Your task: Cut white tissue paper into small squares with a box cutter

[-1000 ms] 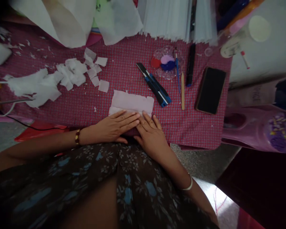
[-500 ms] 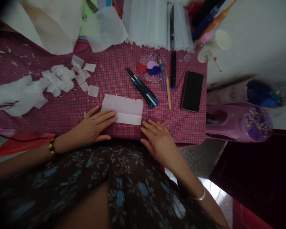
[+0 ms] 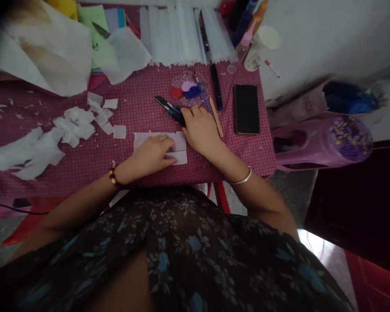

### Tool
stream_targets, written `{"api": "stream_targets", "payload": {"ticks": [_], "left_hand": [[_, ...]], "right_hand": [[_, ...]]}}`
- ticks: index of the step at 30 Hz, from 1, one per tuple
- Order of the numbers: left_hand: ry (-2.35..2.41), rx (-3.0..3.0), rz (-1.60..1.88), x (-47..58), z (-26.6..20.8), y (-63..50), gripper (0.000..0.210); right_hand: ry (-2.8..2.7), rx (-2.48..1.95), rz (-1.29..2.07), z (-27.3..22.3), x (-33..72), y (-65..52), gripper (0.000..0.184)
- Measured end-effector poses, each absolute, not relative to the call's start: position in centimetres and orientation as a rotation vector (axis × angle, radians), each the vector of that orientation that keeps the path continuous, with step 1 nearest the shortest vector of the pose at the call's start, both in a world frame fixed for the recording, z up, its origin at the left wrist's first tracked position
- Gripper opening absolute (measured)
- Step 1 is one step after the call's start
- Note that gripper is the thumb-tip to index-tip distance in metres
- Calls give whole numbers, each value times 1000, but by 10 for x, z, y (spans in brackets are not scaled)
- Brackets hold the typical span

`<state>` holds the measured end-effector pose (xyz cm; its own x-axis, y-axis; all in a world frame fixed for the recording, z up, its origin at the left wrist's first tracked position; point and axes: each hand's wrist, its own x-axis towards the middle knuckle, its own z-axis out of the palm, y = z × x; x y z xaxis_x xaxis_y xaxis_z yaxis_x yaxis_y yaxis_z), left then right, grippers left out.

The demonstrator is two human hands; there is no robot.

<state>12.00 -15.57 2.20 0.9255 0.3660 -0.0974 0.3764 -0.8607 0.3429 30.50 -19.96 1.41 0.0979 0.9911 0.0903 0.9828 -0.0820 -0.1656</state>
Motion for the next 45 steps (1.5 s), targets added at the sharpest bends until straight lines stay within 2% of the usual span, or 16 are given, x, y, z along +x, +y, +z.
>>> {"api": "stream_targets", "payload": {"ticks": [5, 9, 15, 23, 35, 36, 40, 45], "left_hand": [[608, 2516, -38, 118, 20, -148, 15], [591, 2315, 19, 108, 30, -148, 14], [456, 2426, 74, 96, 41, -152, 23], [442, 2527, 19, 97, 32, -153, 21], [547, 2622, -49, 103, 32, -151, 24], [577, 2654, -19, 103, 33, -152, 27], [420, 2794, 65, 98, 37, -155, 64], [6, 2790, -70, 97, 21, -145, 74]], "right_hand": [[-1857, -2066, 154, 13, 316, -204, 49], [-1808, -1948, 346, 29, 339, -243, 50], [-1832, -1890, 598, 39, 363, -319, 46], [-1887, -1911, 624, 20, 366, -341, 47], [-1945, -1879, 635, 20, 361, -334, 45], [-1942, -1880, 635, 20, 361, -334, 45], [-1942, -1895, 623, 20, 359, -336, 46], [-1956, -1899, 600, 18, 359, -338, 48]]}}
